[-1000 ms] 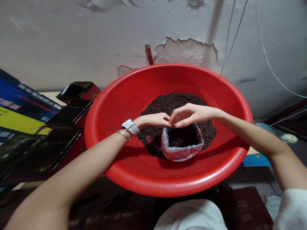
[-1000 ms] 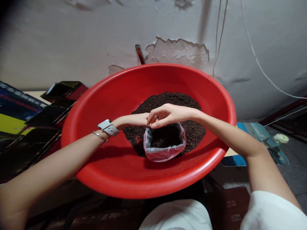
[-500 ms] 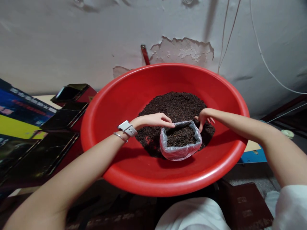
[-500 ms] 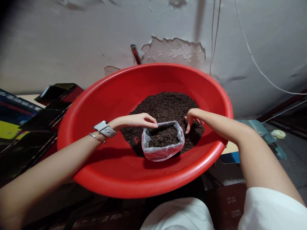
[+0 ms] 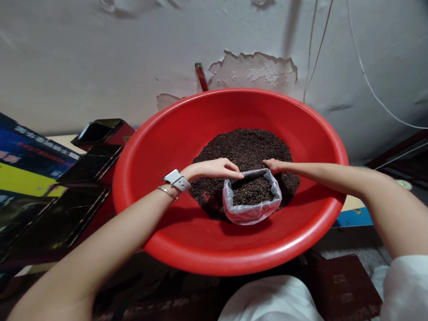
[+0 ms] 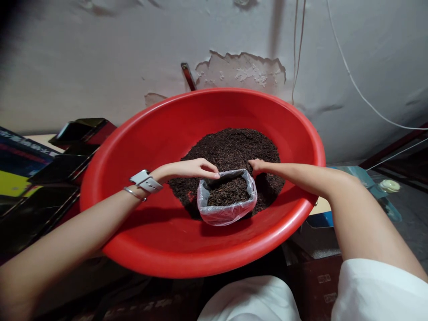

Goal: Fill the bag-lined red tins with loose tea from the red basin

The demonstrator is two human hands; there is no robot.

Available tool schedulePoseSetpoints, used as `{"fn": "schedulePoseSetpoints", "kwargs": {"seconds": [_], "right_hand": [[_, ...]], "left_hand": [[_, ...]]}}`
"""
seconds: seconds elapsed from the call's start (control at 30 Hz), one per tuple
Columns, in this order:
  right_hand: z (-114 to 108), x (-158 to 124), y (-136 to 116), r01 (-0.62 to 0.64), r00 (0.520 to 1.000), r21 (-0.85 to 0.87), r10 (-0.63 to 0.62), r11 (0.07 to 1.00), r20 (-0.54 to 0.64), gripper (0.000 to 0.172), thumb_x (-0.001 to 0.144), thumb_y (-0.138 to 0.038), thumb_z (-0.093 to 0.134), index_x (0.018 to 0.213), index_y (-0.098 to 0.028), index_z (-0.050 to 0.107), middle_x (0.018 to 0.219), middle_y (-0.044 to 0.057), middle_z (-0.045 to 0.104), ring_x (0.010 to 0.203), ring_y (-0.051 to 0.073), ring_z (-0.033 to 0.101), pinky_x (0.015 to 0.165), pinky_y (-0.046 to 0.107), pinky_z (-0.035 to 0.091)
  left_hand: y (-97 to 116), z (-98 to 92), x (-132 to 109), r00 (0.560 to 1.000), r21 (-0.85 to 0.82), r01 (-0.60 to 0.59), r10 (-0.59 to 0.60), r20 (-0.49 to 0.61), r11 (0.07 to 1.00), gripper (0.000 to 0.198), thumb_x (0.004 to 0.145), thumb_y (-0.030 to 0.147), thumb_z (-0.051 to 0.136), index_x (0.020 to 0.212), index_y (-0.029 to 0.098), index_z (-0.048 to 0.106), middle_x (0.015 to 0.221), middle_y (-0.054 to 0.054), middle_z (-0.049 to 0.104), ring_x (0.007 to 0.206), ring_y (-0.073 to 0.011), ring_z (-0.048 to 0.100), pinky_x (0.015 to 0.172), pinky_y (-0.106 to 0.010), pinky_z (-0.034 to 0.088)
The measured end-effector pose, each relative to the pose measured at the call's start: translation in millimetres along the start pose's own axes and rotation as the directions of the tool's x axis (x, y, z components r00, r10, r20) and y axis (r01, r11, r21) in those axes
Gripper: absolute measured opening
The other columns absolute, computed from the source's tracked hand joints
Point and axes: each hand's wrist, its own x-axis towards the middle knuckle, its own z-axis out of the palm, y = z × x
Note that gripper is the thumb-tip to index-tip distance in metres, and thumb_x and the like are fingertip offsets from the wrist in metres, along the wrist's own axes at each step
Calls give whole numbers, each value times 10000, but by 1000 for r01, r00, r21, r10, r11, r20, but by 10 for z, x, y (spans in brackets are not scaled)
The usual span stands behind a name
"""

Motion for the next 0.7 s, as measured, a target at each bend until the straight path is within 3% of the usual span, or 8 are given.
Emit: {"fn": "schedulePoseSetpoints", "kwargs": {"seconds": [0.07, 0.13, 0.23, 0.33, 0.4, 0.5, 0.6, 0.7], "right_hand": [[-55, 197, 15, -136, 991, -59, 134, 989, -26, 220, 673, -175, 726, 846, -150, 594, 770, 26, 582, 722, 152, 551, 677, 284, 457], [-226, 305, -32, -190, 978, -68, 183, 979, -97, 310, 618, -142, 732, 900, -151, 604, 809, 33, 592, 766, 167, 547, 725, 297, 454], [-582, 319, -202, -68, 975, 75, 83, 995, -206, 344, 647, -230, 721, 964, -173, 601, 840, 8, 593, 755, 143, 532, 725, 293, 465], [-871, 192, -445, 86, 974, 277, -21, 957, -227, 381, 672, -311, 711, 1010, -185, 588, 795, -8, 592, 664, 124, 517, 634, 277, 468], [-966, 70, -632, 150, 976, 306, -91, 940, -199, 398, 677, -335, 714, 1023, -186, 589, 813, -6, 606, 665, 125, 526, 631, 276, 466], [-974, -98, -915, 269, 963, 213, -255, 939, -92, 382, 666, -336, 734, 992, -173, 619, 929, 14, 636, 807, 156, 566, 742, 296, 465], [-895, -203, -1136, 369, 920, 160, -384, 916, 77, 354, 683, -312, 727, 994, -165, 642, 1005, 23, 652, 936, 179, 576, 857, 307, 432], [-815, -249, -1246, 396, 883, 156, -422, 905, 205, 370, 712, -300, 712, 1053, -173, 642, 1041, 20, 663, 988, 178, 579, 908, 300, 405]], "left_hand": [[1, -1, 0, 1000, -1, -2, 2, 2, 1000, 446, 789, 569, 535, 834, 158, 702, 739, 9, 572, 718, -133, 457, 662, -240, 328], [12, -3, -3, 1000, 5, -5, 5, 2, 1000, 461, 793, 580, 529, 846, 155, 701, 753, 6, 576, 730, -136, 461, 665, -238, 327], [37, -6, -13, 1000, 21, -5, 5, -5, 1000, 474, 793, 584, 520, 843, 149, 704, 748, 1, 577, 724, -137, 458, 652, -236, 320], [57, -8, -21, 1000, 19, 0, 0, -19, 1000, 469, 786, 581, 525, 834, 152, 709, 742, 4, 572, 726, -136, 453, 649, -231, 317], [62, -9, -21, 1000, 6, 4, -4, -26, 1000, 464, 779, 581, 534, 833, 155, 712, 746, 4, 572, 735, -138, 453, 652, -228, 316], [58, -11, -14, 1000, -3, 8, -8, -26, 1000, 453, 775, 574, 543, 823, 156, 709, 733, 8, 559, 733, -136, 444, 649, -228, 311], [40, -11, -1, 1000, 7, -4, 4, -23, 1000, 424, 774, 550, 543, 802, 156, 697, 697, 18, 525, 700, -128, 421, 634, -233, 297], [16, -10, 10, 999, 14, 2, -1, -32, 1000, 401, 766, 525, 540, 774, 152, 687, 668, 23, 499, 667, -122, 399, 619, -241, 287]]}}
